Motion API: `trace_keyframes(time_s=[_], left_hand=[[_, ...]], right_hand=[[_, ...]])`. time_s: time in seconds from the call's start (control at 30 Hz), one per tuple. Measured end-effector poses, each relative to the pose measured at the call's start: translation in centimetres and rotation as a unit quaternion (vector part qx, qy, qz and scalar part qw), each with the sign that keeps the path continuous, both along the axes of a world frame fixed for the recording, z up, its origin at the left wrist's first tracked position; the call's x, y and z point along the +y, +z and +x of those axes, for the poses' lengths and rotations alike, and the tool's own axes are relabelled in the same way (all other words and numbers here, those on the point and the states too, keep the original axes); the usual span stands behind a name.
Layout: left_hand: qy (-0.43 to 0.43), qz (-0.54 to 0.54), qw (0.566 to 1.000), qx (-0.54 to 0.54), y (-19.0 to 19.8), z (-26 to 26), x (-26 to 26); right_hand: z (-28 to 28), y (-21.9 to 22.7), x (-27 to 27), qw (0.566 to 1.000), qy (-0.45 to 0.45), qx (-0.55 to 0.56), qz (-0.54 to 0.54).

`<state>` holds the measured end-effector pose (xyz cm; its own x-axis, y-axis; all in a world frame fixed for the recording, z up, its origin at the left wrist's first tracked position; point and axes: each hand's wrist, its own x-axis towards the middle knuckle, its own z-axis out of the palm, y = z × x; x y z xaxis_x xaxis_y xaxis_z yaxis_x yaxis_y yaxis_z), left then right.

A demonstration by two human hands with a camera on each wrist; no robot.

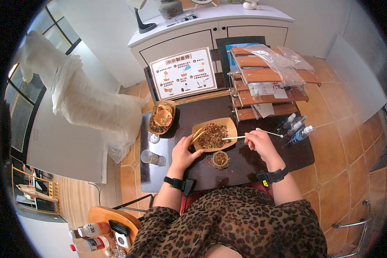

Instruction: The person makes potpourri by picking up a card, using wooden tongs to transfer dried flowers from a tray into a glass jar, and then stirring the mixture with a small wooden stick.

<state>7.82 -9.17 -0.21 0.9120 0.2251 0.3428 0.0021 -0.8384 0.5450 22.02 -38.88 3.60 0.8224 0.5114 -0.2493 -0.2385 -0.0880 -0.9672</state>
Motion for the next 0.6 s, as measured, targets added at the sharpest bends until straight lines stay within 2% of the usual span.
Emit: trace_keyframes(time_s=[0.27,0.37,0.6], left_hand=[[0.001,-0.002,1.0,0.004,0.1,0.0,0.0],[0.001,0.002,1.0,0.001,0.1,0.0,0.0],[0.0,0.003,1.0,0.0,-0.2,0.1,0.1]], right_hand=[[-0.7,-0.4,-1.3,0.993,0.109,-0.034,-0.024],[-1.1,0.7,-1.5,0.983,0.144,-0.096,-0.068],[-1.6,1.8,-1.5,0.984,0.141,-0.11,-0.023]])
